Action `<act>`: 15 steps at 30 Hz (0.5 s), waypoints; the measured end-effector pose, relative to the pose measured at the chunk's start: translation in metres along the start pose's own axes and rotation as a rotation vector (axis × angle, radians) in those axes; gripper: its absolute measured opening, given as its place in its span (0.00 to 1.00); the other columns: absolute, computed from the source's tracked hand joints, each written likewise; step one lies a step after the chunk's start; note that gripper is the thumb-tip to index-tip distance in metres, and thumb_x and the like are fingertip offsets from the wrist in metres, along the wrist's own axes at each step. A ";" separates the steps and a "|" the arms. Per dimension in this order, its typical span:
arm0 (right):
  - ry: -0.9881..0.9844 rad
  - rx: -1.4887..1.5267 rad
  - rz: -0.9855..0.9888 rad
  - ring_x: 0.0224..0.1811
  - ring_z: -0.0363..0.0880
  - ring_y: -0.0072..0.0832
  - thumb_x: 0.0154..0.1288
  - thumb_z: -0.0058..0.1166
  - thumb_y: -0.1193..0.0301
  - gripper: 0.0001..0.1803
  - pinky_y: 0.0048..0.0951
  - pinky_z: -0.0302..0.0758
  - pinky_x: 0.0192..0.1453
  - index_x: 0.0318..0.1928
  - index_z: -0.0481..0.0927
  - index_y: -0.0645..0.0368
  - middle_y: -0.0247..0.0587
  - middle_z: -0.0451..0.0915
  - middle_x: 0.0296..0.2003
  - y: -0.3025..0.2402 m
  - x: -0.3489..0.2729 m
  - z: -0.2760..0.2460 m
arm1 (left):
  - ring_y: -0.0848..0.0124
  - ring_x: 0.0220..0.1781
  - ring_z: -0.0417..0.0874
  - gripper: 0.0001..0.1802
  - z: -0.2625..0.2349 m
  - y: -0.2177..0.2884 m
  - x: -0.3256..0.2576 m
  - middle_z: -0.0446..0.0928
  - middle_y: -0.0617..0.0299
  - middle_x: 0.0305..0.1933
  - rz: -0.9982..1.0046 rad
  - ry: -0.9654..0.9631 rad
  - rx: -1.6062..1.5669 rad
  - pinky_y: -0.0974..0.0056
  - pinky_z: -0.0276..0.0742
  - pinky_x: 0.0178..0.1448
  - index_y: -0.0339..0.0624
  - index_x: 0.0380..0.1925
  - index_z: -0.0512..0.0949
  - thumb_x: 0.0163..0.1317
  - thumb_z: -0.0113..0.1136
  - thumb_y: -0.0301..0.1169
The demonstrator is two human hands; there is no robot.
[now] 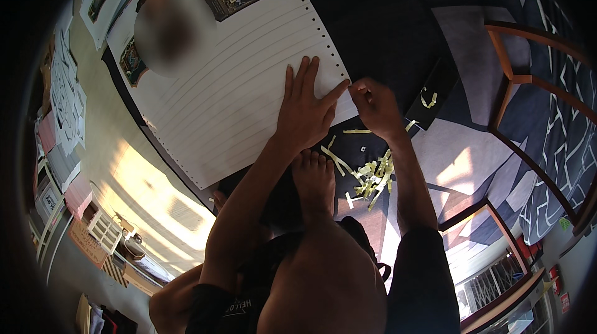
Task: The person applies small pieces of yellow tape to the perforated edge of a large printed sheet on a table. They repeatedly tear off tape, align it with the holes, and press it down. The person occasionally lifts the sheet to inspect the work.
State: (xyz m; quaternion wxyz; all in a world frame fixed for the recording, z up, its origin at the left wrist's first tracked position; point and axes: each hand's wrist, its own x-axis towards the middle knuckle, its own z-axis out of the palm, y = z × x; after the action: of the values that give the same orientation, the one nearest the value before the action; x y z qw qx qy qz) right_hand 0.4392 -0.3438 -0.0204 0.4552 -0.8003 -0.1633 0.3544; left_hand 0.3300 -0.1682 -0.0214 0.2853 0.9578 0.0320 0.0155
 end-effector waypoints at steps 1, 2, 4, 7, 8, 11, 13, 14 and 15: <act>0.021 -0.009 -0.012 0.31 0.79 0.16 0.73 0.54 0.78 0.05 0.22 0.73 0.35 0.43 0.82 0.66 0.37 0.83 0.30 0.001 0.000 0.001 | 0.37 0.82 0.52 0.28 0.002 0.000 0.000 0.57 0.34 0.76 0.001 0.005 0.005 0.29 0.45 0.81 0.68 0.66 0.76 0.65 0.62 0.34; 0.041 -0.018 -0.024 0.30 0.79 0.16 0.72 0.55 0.78 0.05 0.23 0.73 0.33 0.42 0.82 0.66 0.38 0.84 0.28 0.001 0.001 0.002 | 0.37 0.82 0.52 0.28 0.003 0.000 0.000 0.57 0.34 0.76 0.002 0.010 0.010 0.29 0.45 0.81 0.68 0.66 0.76 0.65 0.62 0.34; 0.096 -0.069 -0.055 0.29 0.80 0.17 0.71 0.55 0.77 0.05 0.24 0.74 0.32 0.41 0.82 0.66 0.40 0.85 0.28 0.000 0.000 0.001 | 0.37 0.82 0.52 0.28 0.004 0.000 0.001 0.57 0.34 0.76 0.003 0.012 0.021 0.29 0.45 0.80 0.69 0.66 0.77 0.65 0.62 0.34; 0.118 -0.090 -0.054 0.31 0.82 0.19 0.72 0.55 0.77 0.05 0.24 0.77 0.35 0.42 0.82 0.66 0.41 0.85 0.29 -0.004 -0.004 -0.006 | 0.37 0.81 0.52 0.28 0.002 -0.001 0.000 0.56 0.34 0.77 0.009 0.015 0.019 0.29 0.46 0.80 0.68 0.66 0.76 0.65 0.62 0.35; 0.075 -0.029 -0.012 0.32 0.83 0.20 0.72 0.54 0.78 0.05 0.24 0.78 0.37 0.42 0.82 0.67 0.41 0.85 0.30 -0.004 -0.006 -0.010 | 0.37 0.81 0.52 0.28 0.001 -0.002 -0.001 0.56 0.34 0.77 0.013 0.020 0.005 0.30 0.46 0.81 0.67 0.67 0.76 0.66 0.62 0.34; -0.029 0.064 0.073 0.35 0.85 0.24 0.72 0.52 0.79 0.06 0.25 0.79 0.40 0.44 0.81 0.67 0.42 0.86 0.33 -0.002 -0.014 -0.010 | 0.38 0.82 0.52 0.30 -0.005 -0.005 0.000 0.55 0.35 0.77 0.020 0.009 -0.055 0.31 0.46 0.81 0.60 0.70 0.72 0.66 0.61 0.34; -0.060 0.062 0.077 0.36 0.85 0.26 0.72 0.51 0.79 0.07 0.26 0.80 0.42 0.45 0.81 0.67 0.43 0.86 0.34 -0.004 -0.017 -0.006 | 0.40 0.82 0.53 0.32 -0.006 -0.006 -0.002 0.56 0.35 0.77 0.017 0.005 -0.058 0.32 0.46 0.82 0.54 0.71 0.71 0.65 0.61 0.33; -0.053 0.041 0.062 0.36 0.85 0.27 0.72 0.50 0.80 0.07 0.26 0.80 0.43 0.45 0.80 0.67 0.43 0.85 0.35 -0.006 -0.018 -0.006 | 0.42 0.82 0.54 0.32 -0.006 -0.006 -0.002 0.57 0.35 0.77 0.022 0.010 -0.044 0.33 0.46 0.82 0.51 0.70 0.71 0.64 0.62 0.33; -0.047 0.019 0.046 0.37 0.85 0.27 0.72 0.49 0.80 0.07 0.26 0.80 0.43 0.46 0.80 0.67 0.44 0.85 0.36 -0.007 -0.018 -0.005 | 0.43 0.82 0.55 0.33 -0.006 -0.006 -0.003 0.58 0.36 0.77 0.025 0.015 -0.030 0.34 0.46 0.82 0.48 0.70 0.71 0.62 0.62 0.32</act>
State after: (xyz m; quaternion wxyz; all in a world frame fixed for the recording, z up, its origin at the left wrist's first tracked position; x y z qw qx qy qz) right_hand 0.4306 -0.3539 -0.0048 0.4507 -0.7908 -0.1521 0.3851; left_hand 0.3268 -0.1599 -0.0198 0.2991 0.9536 0.0219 0.0270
